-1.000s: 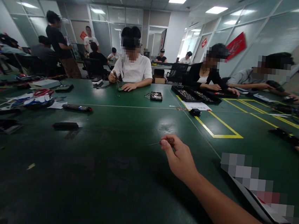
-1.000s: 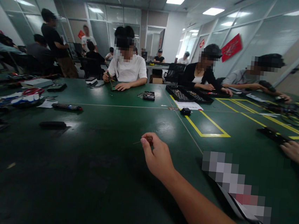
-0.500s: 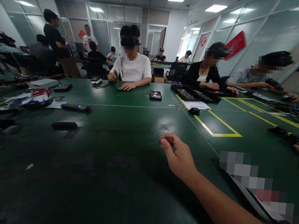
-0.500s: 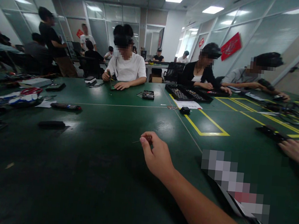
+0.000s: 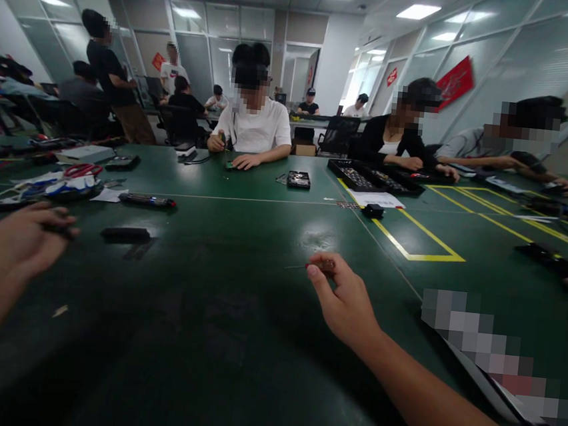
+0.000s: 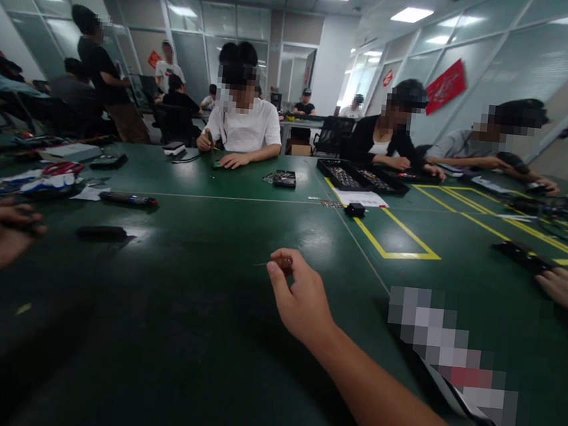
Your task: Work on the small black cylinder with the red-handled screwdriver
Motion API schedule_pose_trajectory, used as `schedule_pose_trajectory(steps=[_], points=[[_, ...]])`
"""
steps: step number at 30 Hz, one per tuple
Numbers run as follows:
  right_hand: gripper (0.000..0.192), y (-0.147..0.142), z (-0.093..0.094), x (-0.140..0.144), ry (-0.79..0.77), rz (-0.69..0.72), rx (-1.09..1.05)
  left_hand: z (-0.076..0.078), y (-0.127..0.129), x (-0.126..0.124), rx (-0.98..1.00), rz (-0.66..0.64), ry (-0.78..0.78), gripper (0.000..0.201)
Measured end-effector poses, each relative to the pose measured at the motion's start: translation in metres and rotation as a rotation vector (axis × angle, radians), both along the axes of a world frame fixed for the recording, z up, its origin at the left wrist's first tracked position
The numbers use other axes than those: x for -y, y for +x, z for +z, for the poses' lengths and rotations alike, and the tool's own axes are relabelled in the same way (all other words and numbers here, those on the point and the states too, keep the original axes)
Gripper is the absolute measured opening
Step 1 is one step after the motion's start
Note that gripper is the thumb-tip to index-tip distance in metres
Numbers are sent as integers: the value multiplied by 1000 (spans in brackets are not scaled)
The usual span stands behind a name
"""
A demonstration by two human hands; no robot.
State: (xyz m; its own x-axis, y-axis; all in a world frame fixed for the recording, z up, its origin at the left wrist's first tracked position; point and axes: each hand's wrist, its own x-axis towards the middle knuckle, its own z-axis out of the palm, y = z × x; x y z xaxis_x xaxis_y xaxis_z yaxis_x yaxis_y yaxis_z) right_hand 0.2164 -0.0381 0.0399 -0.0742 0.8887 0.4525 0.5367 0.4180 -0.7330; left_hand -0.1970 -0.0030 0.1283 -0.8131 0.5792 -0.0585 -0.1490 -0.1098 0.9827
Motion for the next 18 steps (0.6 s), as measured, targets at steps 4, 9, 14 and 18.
schedule_pose_trajectory(steps=[4, 9, 14, 18], points=[[19, 3, 3, -2, 12, -31, 22, -25, 65, -19, 150, -446, 21, 35], [22, 4, 9, 1, 40, -46, 23, -47, 160, -18, 266, -873, -45, 24], [23, 3, 10, 3, 64, -37, -10, -72, 201, -8, 176, -1078, 32, 37], [23, 3, 12, 6, 64, -33, -18, -98, 203, -2, -107, -1219, 71, 40]])
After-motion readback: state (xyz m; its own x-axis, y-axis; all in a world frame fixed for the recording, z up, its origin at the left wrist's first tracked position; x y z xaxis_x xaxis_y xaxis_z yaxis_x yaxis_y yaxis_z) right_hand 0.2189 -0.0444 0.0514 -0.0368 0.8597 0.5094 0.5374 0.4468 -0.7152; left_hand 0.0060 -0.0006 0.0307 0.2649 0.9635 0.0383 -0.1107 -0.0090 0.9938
